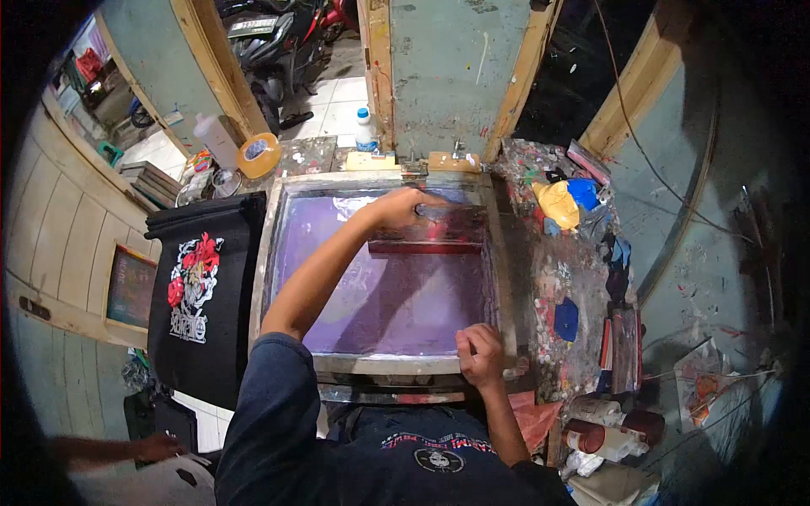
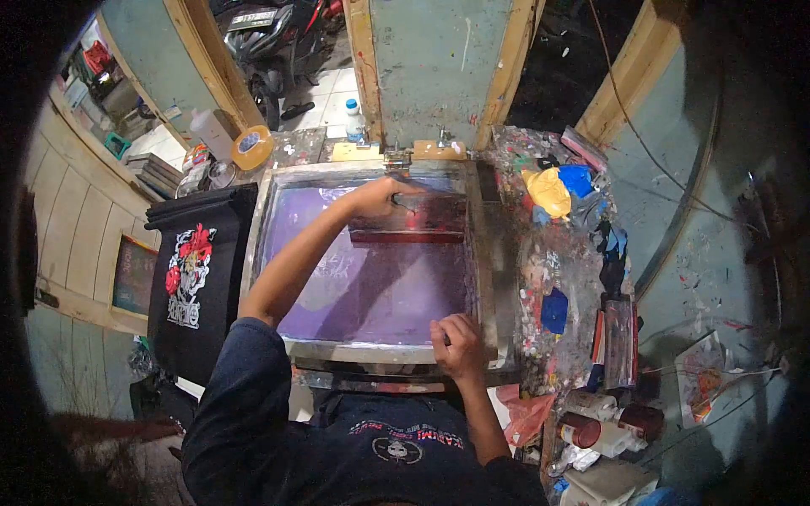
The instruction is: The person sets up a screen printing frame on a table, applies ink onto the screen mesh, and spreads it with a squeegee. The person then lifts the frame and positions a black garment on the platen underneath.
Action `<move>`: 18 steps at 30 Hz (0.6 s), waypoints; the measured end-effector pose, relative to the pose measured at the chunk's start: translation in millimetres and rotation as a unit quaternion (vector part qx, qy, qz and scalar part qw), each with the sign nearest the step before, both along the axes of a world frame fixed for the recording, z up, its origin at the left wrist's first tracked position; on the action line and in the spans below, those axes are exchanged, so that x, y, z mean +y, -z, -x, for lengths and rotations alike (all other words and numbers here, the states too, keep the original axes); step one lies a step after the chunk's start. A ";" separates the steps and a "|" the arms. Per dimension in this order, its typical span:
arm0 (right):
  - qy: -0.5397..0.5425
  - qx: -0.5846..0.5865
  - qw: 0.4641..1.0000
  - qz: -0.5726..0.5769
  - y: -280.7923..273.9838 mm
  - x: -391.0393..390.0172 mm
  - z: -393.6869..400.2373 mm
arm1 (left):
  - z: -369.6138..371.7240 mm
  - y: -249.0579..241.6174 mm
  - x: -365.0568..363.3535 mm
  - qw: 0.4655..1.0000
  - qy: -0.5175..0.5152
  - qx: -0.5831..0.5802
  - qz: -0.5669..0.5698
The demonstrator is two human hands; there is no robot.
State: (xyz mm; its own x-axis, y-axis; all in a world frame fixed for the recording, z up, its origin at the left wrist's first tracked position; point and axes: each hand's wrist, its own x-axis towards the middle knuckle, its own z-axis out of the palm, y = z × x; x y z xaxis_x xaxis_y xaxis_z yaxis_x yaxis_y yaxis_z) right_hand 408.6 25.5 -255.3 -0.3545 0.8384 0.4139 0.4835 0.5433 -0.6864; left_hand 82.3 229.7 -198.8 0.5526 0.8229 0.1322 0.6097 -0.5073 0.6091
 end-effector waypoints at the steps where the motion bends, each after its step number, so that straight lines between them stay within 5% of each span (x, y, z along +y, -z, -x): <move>1: 0.002 -0.003 1.000 -0.003 -1.3 0.1 0.8 | 0.1 2.1 3.1 1.000 0.004 -0.013 0.010; 9: 0.015 -0.010 1.000 -0.009 1.6 1.1 -0.7 | -1.5 -1.4 -3.1 0.999 -0.014 0.034 -0.012; 12: 0.023 0.081 0.995 0.052 1.3 2.1 -9.2 | 4.6 -23.7 -22.4 0.998 -0.016 -0.022 -0.050; 15: 0.069 0.055 0.988 0.124 -4.8 5.4 -20.5 | 36.0 -79.9 -94.7 0.981 -0.166 -0.053 -0.084; 18: 0.066 -0.097 0.993 0.006 -20.5 42.3 -7.7 | 87.0 -113.4 -181.7 0.914 -0.394 -0.071 -0.072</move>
